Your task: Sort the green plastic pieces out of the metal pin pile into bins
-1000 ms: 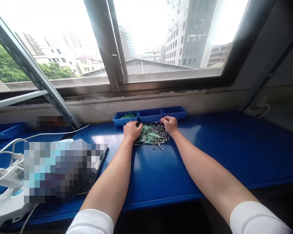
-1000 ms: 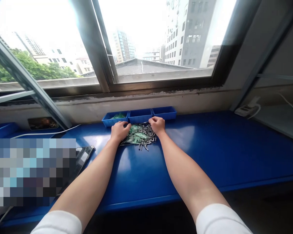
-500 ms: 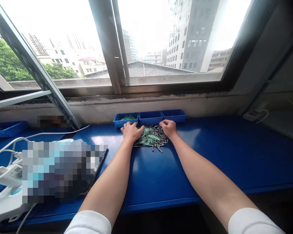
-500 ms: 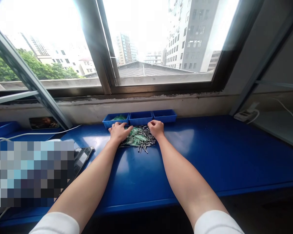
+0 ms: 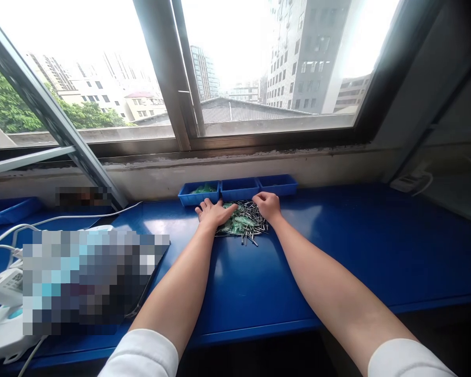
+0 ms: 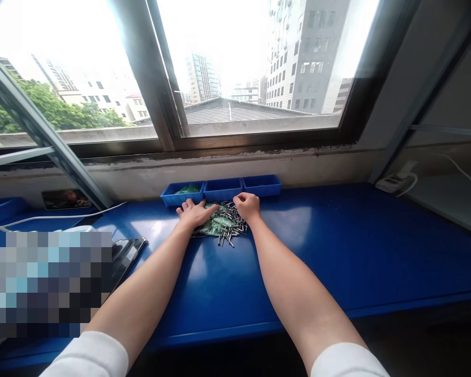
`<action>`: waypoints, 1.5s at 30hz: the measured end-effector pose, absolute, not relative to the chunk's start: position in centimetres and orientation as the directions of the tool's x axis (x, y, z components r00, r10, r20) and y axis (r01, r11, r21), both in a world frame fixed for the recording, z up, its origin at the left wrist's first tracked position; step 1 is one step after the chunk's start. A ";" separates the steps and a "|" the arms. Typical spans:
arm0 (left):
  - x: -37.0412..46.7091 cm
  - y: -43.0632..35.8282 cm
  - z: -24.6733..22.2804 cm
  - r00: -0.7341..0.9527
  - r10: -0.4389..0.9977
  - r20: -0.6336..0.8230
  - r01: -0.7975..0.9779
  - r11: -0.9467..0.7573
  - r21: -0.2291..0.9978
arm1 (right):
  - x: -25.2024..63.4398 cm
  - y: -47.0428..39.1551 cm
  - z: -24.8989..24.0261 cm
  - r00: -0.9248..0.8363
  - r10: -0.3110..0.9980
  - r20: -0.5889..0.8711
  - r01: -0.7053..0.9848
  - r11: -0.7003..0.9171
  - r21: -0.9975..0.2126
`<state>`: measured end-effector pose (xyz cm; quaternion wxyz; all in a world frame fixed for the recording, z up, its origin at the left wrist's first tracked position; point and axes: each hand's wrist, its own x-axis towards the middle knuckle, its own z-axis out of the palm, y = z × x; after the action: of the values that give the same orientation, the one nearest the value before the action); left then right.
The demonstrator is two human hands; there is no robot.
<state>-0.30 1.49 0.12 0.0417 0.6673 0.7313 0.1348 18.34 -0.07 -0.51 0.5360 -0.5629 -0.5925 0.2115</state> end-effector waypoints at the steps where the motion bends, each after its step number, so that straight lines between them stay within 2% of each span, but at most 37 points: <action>1: -0.3 1.5 0.1 -0.107 0.987 0.117 0.964 0.075 0.255 | 18.3 -0.1 -0.5 0.209 0.896 0.393 0.439 0.273 -0.856; 14: -0.8 0.1 0.1 -0.112 0.978 0.174 0.951 0.055 0.304 | 18.4 0.2 -0.8 0.209 0.895 0.394 0.433 0.277 -0.858; 22: -1.0 0.4 0.5 -0.051 0.965 0.256 0.962 -0.021 0.271 | 18.4 0.4 -0.9 0.205 0.899 0.388 0.429 0.274 -0.861; 32: -0.7 0.7 0.5 -0.036 0.981 0.189 0.980 -0.002 0.197 | 18.5 0.5 -1.0 0.188 0.901 0.391 0.435 0.280 -0.856; 38: -0.9 0.4 0.5 -0.032 0.966 0.258 0.969 -0.034 0.246 | 18.5 0.7 -1.2 0.198 0.896 0.397 0.432 0.284 -0.856; 45: -1.8 1.0 -0.2 0.099 0.957 0.273 0.915 -0.195 0.353 | 18.5 0.8 -1.3 0.206 0.894 0.397 0.433 0.281 -0.857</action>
<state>-1.83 0.95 -0.17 0.0469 0.7397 0.6326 0.2244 18.54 0.77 -1.26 0.5380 -0.5601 -0.5924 0.2145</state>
